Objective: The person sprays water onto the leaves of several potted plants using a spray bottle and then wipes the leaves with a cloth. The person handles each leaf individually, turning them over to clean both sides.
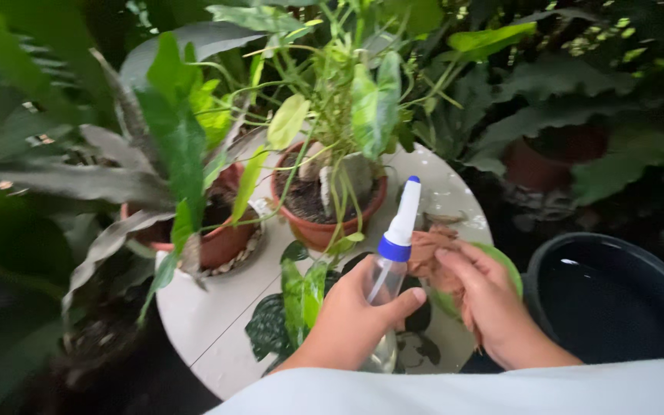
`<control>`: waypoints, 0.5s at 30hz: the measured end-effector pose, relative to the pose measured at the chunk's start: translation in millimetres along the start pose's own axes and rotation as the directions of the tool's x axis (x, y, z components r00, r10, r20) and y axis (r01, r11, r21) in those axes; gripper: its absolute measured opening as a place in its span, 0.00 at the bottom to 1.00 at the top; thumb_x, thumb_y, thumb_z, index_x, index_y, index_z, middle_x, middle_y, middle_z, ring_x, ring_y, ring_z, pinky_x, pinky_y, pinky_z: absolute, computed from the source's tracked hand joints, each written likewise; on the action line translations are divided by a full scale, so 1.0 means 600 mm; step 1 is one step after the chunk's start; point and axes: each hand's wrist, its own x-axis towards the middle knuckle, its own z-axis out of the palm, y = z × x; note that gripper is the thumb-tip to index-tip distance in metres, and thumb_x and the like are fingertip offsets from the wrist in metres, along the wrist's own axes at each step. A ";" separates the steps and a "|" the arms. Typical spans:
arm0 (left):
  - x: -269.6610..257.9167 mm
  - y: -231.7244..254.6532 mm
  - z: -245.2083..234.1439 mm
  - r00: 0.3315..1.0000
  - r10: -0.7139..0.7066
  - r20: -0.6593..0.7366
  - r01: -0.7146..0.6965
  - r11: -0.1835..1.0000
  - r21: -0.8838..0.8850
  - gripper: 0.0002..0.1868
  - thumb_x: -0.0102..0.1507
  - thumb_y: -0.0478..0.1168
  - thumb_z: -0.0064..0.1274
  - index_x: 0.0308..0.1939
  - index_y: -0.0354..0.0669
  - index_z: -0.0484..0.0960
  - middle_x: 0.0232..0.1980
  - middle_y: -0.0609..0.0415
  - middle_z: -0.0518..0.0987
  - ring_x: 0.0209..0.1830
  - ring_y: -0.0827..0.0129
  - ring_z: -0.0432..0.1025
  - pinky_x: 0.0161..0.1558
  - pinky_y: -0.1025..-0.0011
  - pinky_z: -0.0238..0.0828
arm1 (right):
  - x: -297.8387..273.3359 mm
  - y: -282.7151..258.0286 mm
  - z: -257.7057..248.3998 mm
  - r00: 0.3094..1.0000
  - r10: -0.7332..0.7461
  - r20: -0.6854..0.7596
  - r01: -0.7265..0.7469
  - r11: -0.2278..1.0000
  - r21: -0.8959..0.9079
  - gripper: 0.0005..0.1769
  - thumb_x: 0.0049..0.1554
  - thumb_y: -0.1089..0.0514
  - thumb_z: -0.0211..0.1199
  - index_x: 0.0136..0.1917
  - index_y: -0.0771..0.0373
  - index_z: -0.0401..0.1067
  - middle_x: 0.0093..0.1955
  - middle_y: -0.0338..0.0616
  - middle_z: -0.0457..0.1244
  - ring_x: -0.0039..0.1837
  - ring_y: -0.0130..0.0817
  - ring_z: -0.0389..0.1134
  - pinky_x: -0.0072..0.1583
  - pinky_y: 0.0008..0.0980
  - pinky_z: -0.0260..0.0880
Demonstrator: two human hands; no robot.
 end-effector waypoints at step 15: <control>0.116 0.009 0.067 0.995 -0.038 0.091 0.019 0.979 0.202 0.16 0.55 0.43 0.60 0.42 0.37 0.84 0.26 0.53 0.82 0.23 0.73 0.77 0.32 0.71 0.74 | 0.072 0.065 -0.139 0.969 0.246 -0.028 -0.247 0.969 -0.022 0.31 0.60 0.40 0.52 0.67 0.63 0.70 0.61 0.47 0.67 0.62 0.37 0.69 0.61 0.37 0.70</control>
